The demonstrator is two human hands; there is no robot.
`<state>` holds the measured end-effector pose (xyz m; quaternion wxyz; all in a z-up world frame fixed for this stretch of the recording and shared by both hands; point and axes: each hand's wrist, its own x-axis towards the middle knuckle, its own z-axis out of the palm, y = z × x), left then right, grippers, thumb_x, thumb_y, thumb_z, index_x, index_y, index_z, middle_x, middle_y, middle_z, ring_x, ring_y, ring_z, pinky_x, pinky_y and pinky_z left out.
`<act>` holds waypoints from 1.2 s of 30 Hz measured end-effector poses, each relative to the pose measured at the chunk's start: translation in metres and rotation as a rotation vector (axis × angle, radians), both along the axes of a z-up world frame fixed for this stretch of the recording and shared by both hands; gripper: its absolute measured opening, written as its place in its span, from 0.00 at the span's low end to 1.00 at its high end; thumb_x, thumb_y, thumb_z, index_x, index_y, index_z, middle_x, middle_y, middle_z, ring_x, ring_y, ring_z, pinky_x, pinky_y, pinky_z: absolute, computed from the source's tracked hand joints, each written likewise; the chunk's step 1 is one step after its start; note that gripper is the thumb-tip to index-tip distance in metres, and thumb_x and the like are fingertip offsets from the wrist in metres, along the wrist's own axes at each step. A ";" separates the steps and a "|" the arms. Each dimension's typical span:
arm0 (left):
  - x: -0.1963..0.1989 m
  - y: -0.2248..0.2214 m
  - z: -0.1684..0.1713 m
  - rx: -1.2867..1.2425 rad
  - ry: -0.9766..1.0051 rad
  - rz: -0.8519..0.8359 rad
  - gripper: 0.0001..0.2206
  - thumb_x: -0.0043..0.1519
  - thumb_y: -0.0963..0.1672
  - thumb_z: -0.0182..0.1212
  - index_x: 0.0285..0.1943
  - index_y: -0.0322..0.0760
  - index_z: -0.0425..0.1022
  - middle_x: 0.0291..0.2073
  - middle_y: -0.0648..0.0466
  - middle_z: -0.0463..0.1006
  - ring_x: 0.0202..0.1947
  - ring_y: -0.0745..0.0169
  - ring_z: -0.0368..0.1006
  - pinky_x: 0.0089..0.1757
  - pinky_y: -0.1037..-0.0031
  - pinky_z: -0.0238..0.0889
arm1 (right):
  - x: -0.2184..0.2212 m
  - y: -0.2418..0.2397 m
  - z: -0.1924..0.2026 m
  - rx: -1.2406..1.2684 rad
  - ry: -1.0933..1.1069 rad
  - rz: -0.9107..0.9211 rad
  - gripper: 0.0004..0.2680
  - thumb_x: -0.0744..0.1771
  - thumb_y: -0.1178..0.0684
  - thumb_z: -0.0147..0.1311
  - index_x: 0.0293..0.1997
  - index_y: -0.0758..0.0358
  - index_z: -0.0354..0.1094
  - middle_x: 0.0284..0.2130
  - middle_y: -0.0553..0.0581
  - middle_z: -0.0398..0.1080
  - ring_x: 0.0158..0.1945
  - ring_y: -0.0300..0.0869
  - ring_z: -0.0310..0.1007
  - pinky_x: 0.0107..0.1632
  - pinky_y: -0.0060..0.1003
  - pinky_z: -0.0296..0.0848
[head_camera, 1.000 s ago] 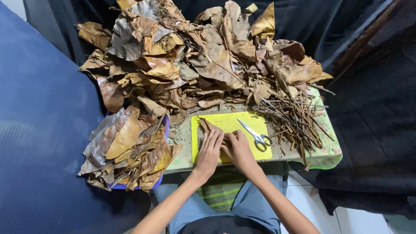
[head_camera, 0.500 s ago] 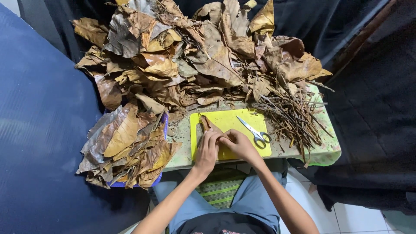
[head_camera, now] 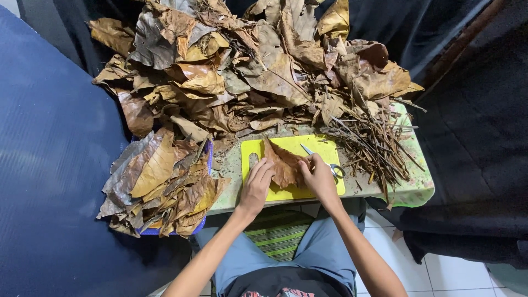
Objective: Trimming dried leaves on a cutting board using scissors to remove stems or veins.
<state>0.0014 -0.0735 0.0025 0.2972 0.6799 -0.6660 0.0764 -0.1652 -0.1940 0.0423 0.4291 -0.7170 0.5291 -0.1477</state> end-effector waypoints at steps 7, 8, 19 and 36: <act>0.007 0.003 -0.009 0.136 0.044 -0.009 0.04 0.65 0.39 0.55 0.46 0.39 0.71 0.55 0.53 0.75 0.66 0.54 0.65 0.68 0.59 0.50 | -0.001 0.018 -0.008 -0.200 0.253 0.048 0.10 0.71 0.45 0.47 0.47 0.61 0.65 0.32 0.63 0.76 0.41 0.58 0.79 0.46 0.54 0.74; 0.008 0.003 -0.009 0.155 0.041 -0.004 0.04 0.66 0.39 0.55 0.47 0.40 0.71 0.56 0.52 0.75 0.67 0.53 0.64 0.68 0.58 0.50 | -0.001 0.017 -0.017 -0.234 0.260 0.038 0.09 0.71 0.46 0.47 0.46 0.60 0.64 0.32 0.61 0.74 0.38 0.57 0.78 0.44 0.53 0.74; 0.011 -0.001 -0.008 0.213 0.033 -0.007 0.07 0.65 0.39 0.54 0.50 0.38 0.71 0.61 0.49 0.73 0.68 0.51 0.63 0.66 0.60 0.55 | 0.017 -0.017 -0.039 -0.761 0.185 0.455 0.08 0.63 0.62 0.53 0.42 0.53 0.63 0.50 0.57 0.61 0.51 0.59 0.66 0.46 0.48 0.71; 0.012 -0.015 0.003 0.478 0.170 0.073 0.22 0.72 0.55 0.36 0.69 0.46 0.62 0.60 0.47 0.72 0.73 0.45 0.53 0.69 0.52 0.37 | 0.013 -0.020 -0.053 -0.644 0.149 0.468 0.11 0.68 0.55 0.52 0.56 0.52 0.70 0.39 0.54 0.66 0.44 0.50 0.67 0.44 0.43 0.71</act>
